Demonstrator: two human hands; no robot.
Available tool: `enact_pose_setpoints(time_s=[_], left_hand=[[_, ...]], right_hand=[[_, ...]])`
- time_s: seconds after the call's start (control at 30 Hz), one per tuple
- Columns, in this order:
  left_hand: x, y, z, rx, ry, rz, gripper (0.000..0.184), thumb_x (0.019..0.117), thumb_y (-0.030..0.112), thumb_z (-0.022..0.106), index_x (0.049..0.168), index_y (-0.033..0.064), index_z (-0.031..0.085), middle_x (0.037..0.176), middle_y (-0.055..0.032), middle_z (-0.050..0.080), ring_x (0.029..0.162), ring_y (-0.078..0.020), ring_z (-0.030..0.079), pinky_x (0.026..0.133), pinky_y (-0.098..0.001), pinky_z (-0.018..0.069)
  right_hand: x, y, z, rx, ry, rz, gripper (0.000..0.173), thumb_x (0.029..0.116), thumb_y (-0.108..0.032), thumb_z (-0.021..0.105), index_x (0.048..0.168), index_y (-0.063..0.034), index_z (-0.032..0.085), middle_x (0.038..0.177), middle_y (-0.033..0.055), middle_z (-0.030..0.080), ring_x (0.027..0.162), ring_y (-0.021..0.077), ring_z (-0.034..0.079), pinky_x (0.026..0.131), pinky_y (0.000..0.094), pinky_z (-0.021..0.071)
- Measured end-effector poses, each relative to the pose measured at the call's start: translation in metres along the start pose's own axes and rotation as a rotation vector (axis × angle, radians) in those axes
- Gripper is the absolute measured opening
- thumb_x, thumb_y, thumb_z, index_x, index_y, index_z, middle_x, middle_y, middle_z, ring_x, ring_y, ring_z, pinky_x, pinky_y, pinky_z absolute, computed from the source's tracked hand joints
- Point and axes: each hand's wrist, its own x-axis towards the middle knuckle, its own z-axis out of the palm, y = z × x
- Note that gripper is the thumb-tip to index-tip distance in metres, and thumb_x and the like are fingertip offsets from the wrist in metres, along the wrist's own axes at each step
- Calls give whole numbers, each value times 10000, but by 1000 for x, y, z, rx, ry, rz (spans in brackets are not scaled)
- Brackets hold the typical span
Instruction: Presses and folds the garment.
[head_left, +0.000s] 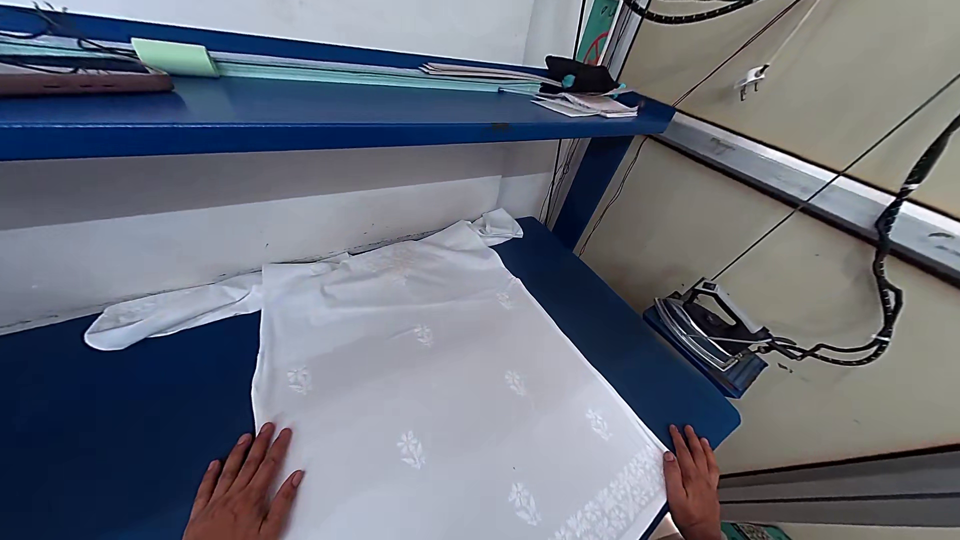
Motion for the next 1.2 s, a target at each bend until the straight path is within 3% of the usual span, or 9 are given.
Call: enact_pose_setpoints(time_s=[0.17, 0.53, 0.77, 1.2], left_hand=[[0, 5, -4, -19, 14, -15, 826, 1007, 685, 258, 1631, 146, 305, 1674, -75, 331, 1563, -316, 255, 1243, -614, 144], [0, 9, -4, 9, 12, -29, 798, 1003, 678, 241, 1611, 175, 362, 1666, -59, 351, 1560, -303, 267, 1237, -612, 168], [0, 12, -6, 8, 16, -31, 789, 1007, 672, 227, 1613, 185, 363, 1665, -51, 354, 1557, -298, 275, 1239, -609, 176], [3, 9, -6, 7, 14, -30, 792, 1005, 675, 242, 1606, 178, 376, 1659, -51, 366, 1554, -303, 283, 1238, -608, 179]], right_hand=[[1, 1, 1, -22, -7, 3, 714, 1038, -479, 189, 1461, -41, 561, 1545, 259, 464, 1459, 500, 365, 1213, 598, 234], [-2, 10, -1, -18, -48, -31, 668, 1052, -422, 219, 1478, -14, 532, 1560, 305, 414, 1462, 528, 338, 1229, 603, 177], [-3, 9, -1, -36, -26, -30, 668, 1050, -426, 212, 1471, -28, 545, 1549, 292, 438, 1452, 522, 359, 1213, 609, 214], [-2, 6, 2, -5, -2, -20, 674, 1050, -439, 216, 1468, -31, 551, 1554, 286, 436, 1460, 526, 343, 1213, 625, 204]])
